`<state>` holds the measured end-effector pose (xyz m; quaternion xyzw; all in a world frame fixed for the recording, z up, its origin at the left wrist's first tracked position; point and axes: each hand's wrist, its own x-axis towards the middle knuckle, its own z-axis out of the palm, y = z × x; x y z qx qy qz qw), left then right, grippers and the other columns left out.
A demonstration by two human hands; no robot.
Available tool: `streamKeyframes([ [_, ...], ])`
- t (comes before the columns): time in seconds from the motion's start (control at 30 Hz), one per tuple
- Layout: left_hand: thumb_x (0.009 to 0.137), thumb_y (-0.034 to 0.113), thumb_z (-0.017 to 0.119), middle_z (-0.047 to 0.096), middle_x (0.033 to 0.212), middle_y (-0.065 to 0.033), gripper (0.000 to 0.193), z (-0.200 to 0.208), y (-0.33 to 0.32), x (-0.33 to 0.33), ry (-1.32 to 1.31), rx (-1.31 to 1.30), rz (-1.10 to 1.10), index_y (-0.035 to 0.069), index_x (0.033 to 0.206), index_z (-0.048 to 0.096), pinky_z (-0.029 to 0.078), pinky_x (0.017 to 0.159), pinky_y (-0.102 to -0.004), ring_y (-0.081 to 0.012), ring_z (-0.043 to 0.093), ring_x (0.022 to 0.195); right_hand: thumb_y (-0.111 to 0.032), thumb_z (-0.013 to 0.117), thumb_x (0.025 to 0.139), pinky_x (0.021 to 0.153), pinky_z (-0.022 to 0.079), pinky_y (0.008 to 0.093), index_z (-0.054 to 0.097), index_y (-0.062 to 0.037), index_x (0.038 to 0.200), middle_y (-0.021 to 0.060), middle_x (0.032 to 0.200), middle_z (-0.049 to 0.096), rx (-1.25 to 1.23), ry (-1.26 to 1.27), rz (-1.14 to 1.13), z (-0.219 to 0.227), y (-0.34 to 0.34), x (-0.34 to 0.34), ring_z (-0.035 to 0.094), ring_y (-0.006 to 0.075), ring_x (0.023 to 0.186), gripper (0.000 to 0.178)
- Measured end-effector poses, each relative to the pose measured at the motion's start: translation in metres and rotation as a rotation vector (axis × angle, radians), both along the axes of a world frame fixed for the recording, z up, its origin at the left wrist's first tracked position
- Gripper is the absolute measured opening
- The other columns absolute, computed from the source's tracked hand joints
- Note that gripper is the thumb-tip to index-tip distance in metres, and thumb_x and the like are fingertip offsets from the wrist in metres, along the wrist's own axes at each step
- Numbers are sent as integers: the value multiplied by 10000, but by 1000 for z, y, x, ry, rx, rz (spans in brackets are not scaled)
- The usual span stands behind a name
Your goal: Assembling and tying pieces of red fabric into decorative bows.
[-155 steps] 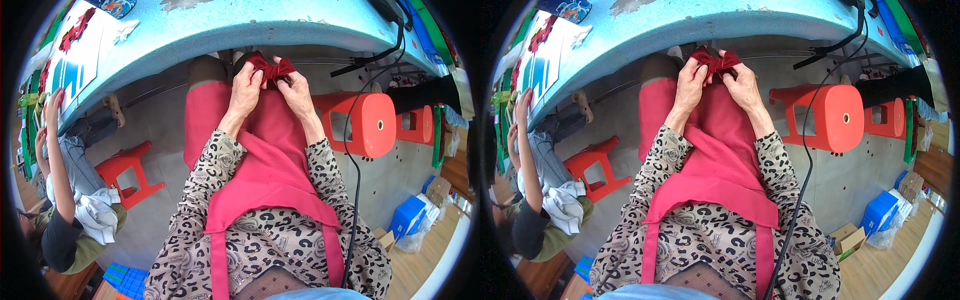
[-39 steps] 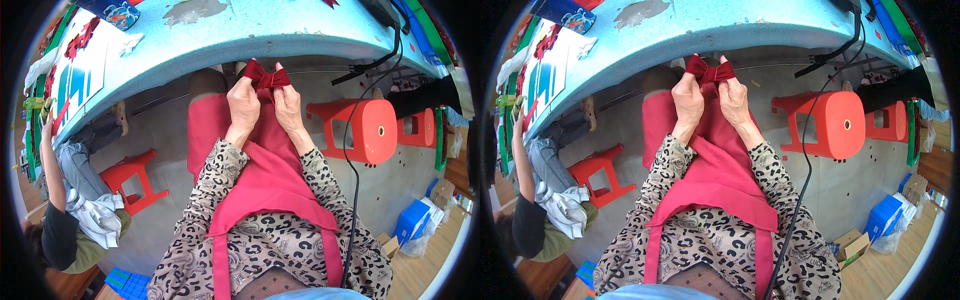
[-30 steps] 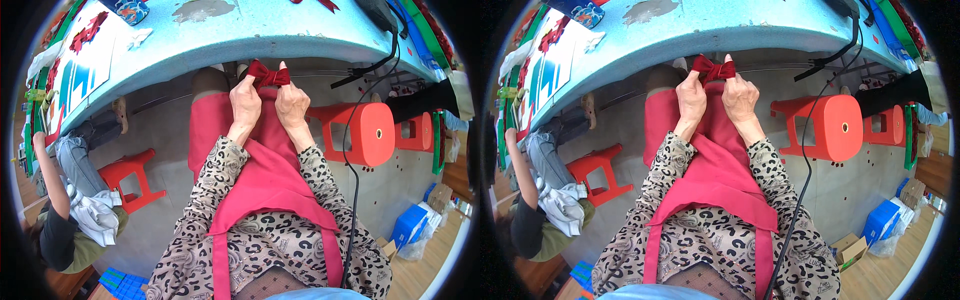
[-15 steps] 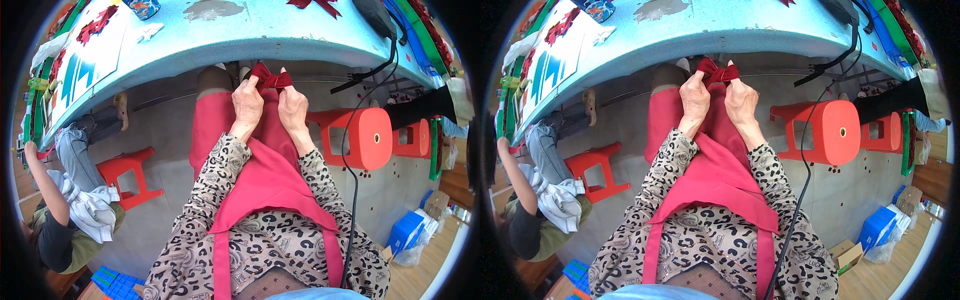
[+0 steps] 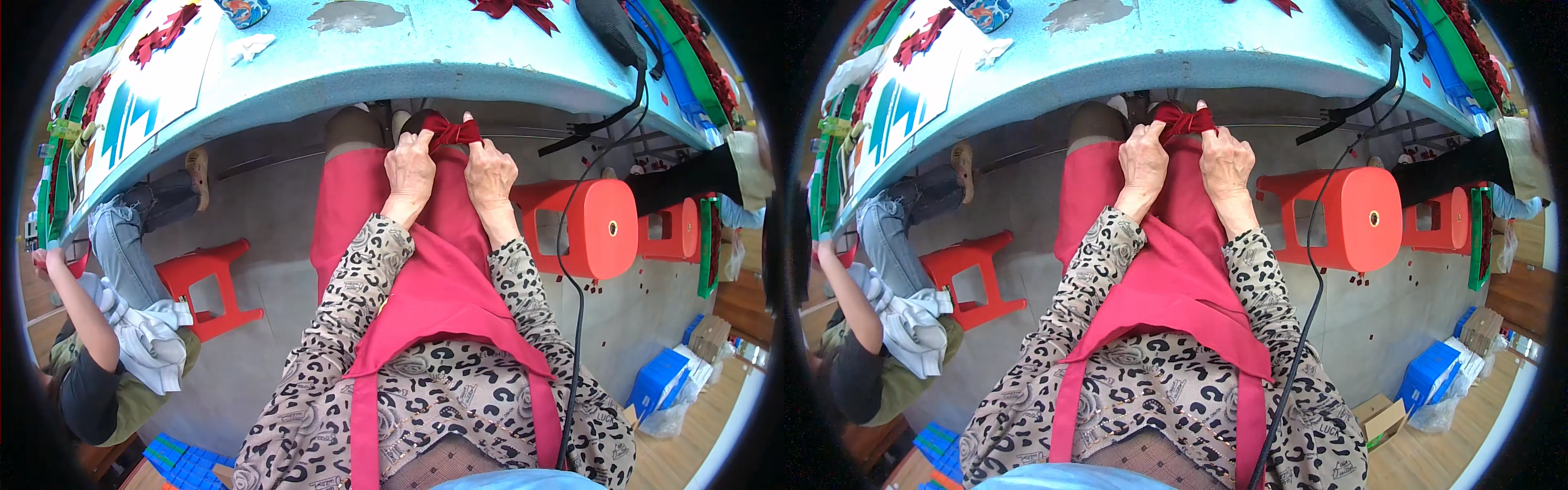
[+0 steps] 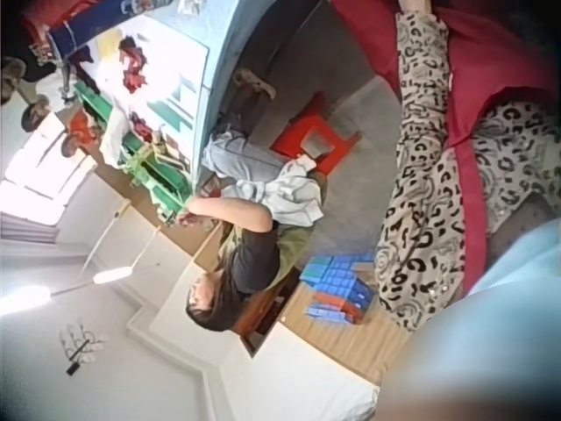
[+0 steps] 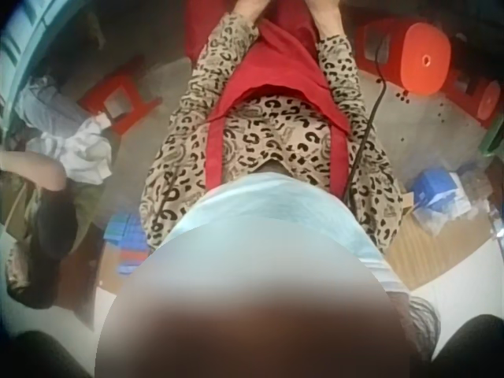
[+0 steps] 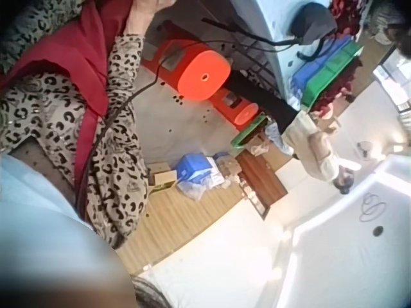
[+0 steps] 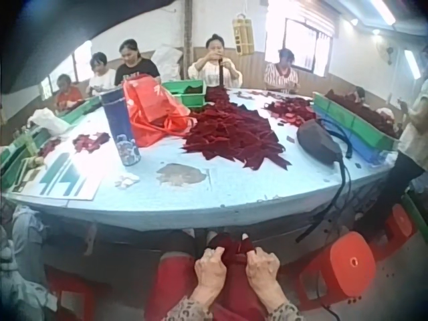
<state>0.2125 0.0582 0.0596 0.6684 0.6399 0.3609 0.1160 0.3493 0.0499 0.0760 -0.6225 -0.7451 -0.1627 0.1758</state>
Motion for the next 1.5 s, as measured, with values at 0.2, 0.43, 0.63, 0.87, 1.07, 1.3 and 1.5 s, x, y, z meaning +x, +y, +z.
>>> streamKeyframes([
  [0.2,792,-34,494,629,808,-172,198,-16,7,-7,-98,57,56,14,923,635,502,616,-398,-333,629,703,-68,513,823,528,463,407,477,-153,1301,107,702,591,-96,279,15,-14,2,-15,601,321,593,487],
  [0.43,854,-11,453,635,807,-173,179,-29,20,-3,-546,4,159,-37,916,618,479,631,-322,-227,635,689,-15,500,810,553,461,432,435,-81,1322,139,740,602,-141,407,81,-12,10,-23,594,346,626,520],
  [0.63,836,-7,496,563,651,-110,117,11,31,9,-725,35,-47,-26,866,608,423,569,-325,-196,531,583,15,482,835,600,467,426,399,-53,1344,175,851,611,-40,560,238,-11,26,0,600,345,731,520],
  [0.87,878,20,490,494,613,-9,103,8,45,35,-896,-62,-172,-2,899,589,368,518,-250,-58,425,566,17,452,870,608,474,383,425,-54,1332,162,844,602,118,767,323,-16,45,13,601,280,678,468],
  [1.07,900,40,479,497,631,33,105,-6,48,56,-1131,-158,-233,21,947,571,357,506,-221,-37,421,550,27,409,889,552,460,319,455,-75,1322,121,707,582,-159,1119,178,-15,45,15,551,178,554,447],
  [1.3,906,32,446,485,633,31,210,-9,48,63,-1307,-297,-230,24,1070,578,333,473,-198,-30,418,531,27,391,901,519,426,266,438,-113,1350,58,606,542,-182,1192,194,-22,47,20,491,112,509,472],
  [1.5,916,50,422,499,642,31,320,-10,55,48,-1551,-569,-290,30,1216,528,324,449,-192,-36,407,493,6,399,912,507,415,254,417,-146,1374,9,592,516,-327,1349,302,-26,45,25,465,64,524,487],
])
